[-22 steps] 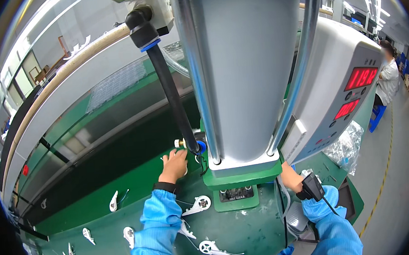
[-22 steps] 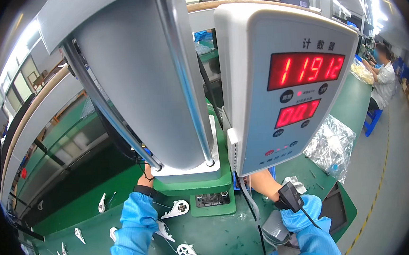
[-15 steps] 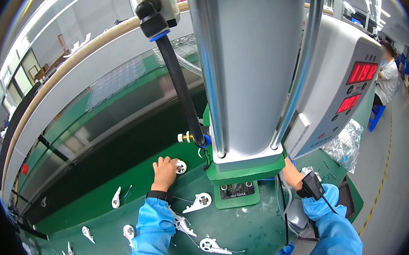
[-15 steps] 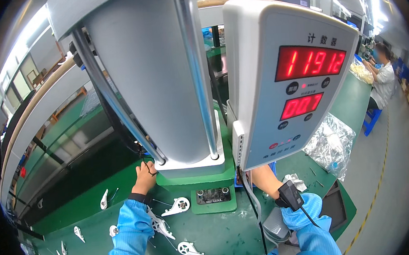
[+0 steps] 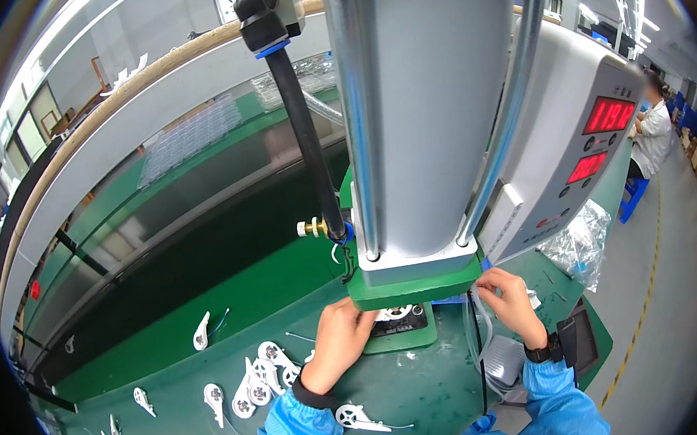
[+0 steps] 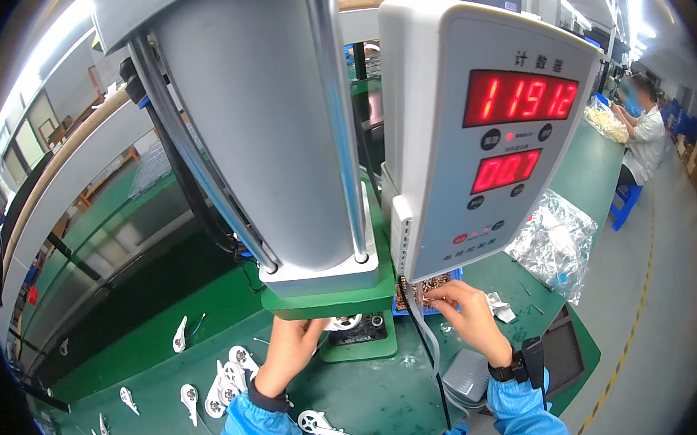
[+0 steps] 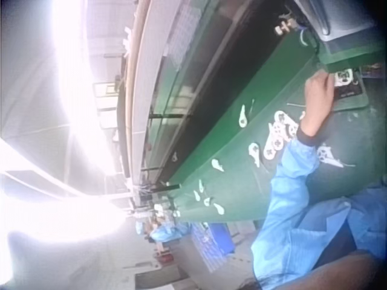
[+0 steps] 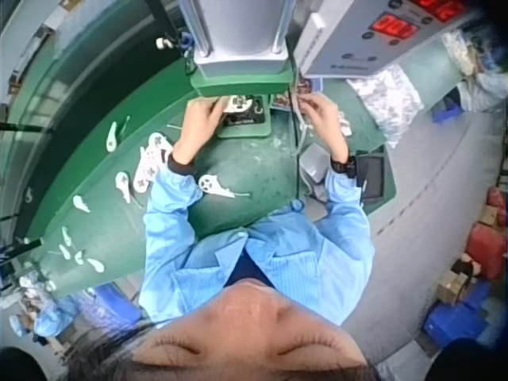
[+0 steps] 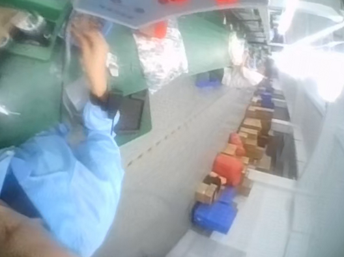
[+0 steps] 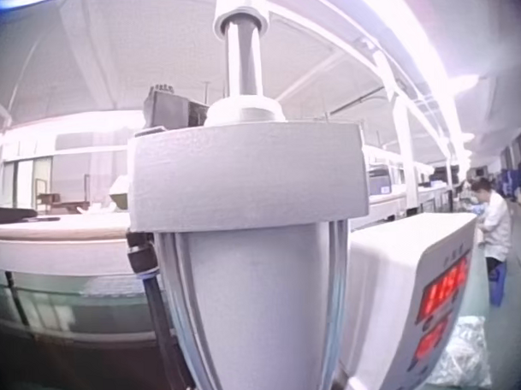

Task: Operating a hot press machine to assemble or seal small white plastic components.

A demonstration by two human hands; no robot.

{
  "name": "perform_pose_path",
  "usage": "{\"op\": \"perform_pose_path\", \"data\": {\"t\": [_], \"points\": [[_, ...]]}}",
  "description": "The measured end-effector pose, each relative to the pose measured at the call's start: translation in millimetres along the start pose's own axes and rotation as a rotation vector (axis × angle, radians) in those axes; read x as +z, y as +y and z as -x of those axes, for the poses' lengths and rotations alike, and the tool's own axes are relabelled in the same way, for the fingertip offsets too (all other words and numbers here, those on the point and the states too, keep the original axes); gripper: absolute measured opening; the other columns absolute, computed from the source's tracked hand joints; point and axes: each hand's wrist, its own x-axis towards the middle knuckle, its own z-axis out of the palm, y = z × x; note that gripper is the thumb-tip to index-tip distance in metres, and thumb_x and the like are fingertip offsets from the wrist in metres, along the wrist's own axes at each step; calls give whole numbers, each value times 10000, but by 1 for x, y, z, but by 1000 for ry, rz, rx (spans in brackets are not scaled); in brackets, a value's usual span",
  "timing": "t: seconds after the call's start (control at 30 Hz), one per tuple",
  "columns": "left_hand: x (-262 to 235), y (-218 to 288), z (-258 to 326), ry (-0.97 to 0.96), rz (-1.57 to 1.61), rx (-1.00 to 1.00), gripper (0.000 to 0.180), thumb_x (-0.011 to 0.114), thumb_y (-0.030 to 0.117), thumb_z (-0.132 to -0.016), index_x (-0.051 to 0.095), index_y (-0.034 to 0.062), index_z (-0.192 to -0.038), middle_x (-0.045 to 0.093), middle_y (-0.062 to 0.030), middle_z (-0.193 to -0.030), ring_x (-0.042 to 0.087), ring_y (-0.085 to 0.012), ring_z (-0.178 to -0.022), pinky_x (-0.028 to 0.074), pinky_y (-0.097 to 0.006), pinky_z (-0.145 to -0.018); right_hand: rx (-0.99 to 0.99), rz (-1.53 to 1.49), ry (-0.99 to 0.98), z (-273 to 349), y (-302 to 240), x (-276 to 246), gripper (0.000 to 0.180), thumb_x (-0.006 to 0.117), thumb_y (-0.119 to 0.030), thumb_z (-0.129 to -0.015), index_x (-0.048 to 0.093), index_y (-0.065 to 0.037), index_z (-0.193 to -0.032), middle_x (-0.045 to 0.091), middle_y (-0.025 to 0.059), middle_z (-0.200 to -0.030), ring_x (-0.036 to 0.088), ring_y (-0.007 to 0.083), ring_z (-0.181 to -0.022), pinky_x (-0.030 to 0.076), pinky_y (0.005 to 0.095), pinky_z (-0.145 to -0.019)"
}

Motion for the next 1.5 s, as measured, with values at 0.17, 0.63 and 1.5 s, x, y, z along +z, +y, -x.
{"op": "perform_pose_path", "data": {"t": [0.17, 0.63, 1.5], "points": [[13, 4, 5, 82, -126, 33, 127, 587, 94, -787, 575, -32, -785, 576, -212, -718, 560, -394, -626, 438, -446, -549, 205, -237, 168, 28, 15, -5, 129, 625, -8, -762, 645, 4, -889, 623, 58, -748, 553, 92, -648, 427, 231, -588], [12, 9, 4, 31, -301, -51, 121, 529, 121, -831, 577, 10, -841, 583, -198, -717, 562, -388, -621, 437, -461, -545, 268, -777, 271, 25, 26, 18, 92, 634, 13, -784, 604, 18, -870, 641, 63, -840, 604, 99, -776, 476, 209, -715], [14, 9, 24, 100, 340, -237, 196, 440, 158, -924, 435, -1, -1037, 570, -103, -698, 543, -176, -579, 415, -289, -555, 238, -682, 542, 43, 21, 7, 110, 576, 40, -814, 592, 32, -923, 627, 74, -883, 607, 121, -813, 477, 219, -741]]}}
